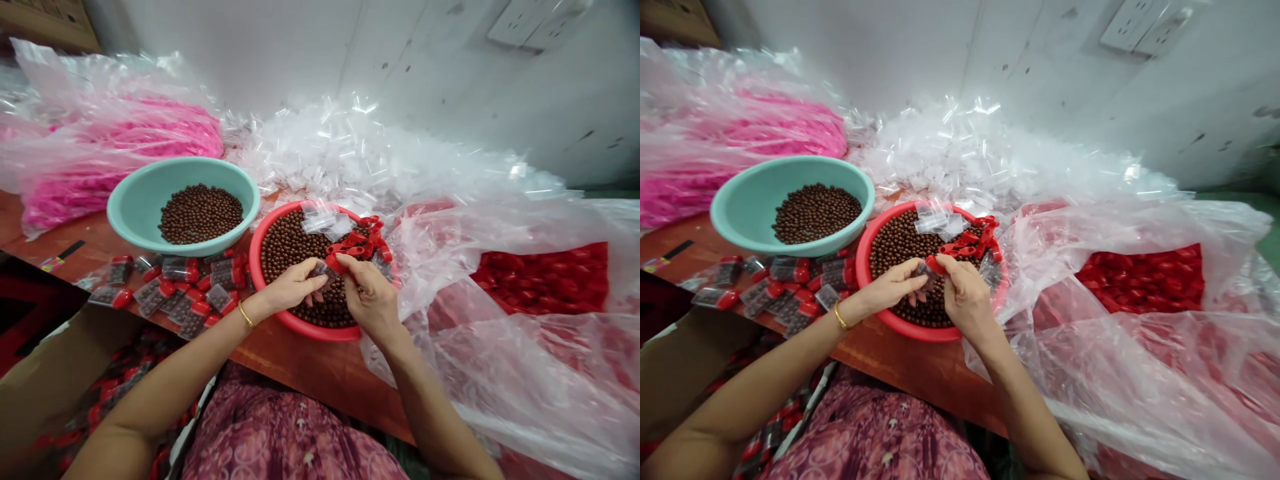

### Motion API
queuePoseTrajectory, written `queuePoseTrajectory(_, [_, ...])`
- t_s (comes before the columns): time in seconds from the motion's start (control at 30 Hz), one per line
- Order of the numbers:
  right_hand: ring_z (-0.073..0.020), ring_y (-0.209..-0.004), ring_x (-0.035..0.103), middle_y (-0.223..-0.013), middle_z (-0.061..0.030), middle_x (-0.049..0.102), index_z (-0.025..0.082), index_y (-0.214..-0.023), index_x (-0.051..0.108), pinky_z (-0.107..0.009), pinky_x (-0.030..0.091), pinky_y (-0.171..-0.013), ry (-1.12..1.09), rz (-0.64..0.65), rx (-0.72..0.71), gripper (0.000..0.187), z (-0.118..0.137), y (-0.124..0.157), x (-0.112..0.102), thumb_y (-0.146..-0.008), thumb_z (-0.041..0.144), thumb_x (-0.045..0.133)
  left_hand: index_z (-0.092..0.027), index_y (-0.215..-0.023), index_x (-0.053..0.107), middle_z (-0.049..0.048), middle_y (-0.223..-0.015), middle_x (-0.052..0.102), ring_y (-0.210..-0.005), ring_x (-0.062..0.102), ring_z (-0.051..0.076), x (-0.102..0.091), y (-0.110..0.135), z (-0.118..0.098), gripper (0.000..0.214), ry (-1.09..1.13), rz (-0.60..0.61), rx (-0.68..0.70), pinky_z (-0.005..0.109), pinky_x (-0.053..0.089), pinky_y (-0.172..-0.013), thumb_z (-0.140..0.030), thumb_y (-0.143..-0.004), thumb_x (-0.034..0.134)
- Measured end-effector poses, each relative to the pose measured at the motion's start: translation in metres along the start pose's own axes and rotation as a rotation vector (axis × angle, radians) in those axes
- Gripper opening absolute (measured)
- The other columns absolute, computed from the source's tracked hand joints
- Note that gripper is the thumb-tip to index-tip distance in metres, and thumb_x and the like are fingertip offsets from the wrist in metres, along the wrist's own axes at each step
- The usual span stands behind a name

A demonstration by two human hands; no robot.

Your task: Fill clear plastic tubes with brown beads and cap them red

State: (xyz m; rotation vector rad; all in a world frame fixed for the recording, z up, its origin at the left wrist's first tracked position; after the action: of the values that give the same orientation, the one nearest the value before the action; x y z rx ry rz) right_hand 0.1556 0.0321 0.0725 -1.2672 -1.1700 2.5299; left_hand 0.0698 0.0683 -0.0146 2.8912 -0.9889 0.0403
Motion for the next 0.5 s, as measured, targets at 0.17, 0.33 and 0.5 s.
queuePoseTrajectory(0.17, [-0.0156,-0.079,0.064,-0.095,-0.0054,0.070,0.022,-0.120,0.053,-0.029,0.054,-0.072,0.104,0.006,-0.081,0.037,0.012,0.001,0.004,-0.087,0.007,0.044,-0.017,-0.085,0.047,-0.0029,-0.073,0.052,-0.061,0.050,0.009,-0.008,0.002,-0.013,0.012,-0.220,-0.121,0.100,0.023,0.042,-0.059,-0.029,-0.083,0.049])
queuePoseTrajectory(0.33, [-0.0159,-0.075,0.064,-0.089,-0.0065,0.069,0.020,-0.122,0.050,-0.029,0.054,-0.069,0.165,-0.014,-0.073,0.040,0.016,0.006,0.008,-0.086,0.005,0.043,-0.017,-0.086,0.050,-0.0009,-0.081,0.057,-0.076,0.054,0.015,-0.012,0.005,-0.025,0.014,-0.501,-0.237,0.169,0.028,0.042,-0.070,-0.022,-0.076,0.058])
queuePoseTrajectory(0.5, [-0.0170,-0.082,0.064,-0.099,-0.0086,0.069,0.021,-0.130,0.046,-0.030,0.055,-0.072,0.137,-0.032,-0.146,0.050,0.025,0.012,0.009,-0.084,0.001,0.045,-0.018,-0.076,0.045,-0.0028,-0.074,0.053,-0.069,0.051,0.013,-0.011,0.007,-0.023,0.016,-0.568,-0.244,0.139,0.026,0.038,-0.062,-0.025,-0.076,0.059])
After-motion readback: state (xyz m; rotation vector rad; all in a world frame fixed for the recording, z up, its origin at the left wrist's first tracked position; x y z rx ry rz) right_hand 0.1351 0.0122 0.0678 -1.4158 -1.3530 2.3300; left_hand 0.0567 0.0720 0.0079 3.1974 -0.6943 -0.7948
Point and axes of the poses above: each hand's wrist, its own y-axis away from the middle knuckle, its own x-axis out of the palm, z = x × y, the point moved 10 cm from there along -y, towards the middle knuckle
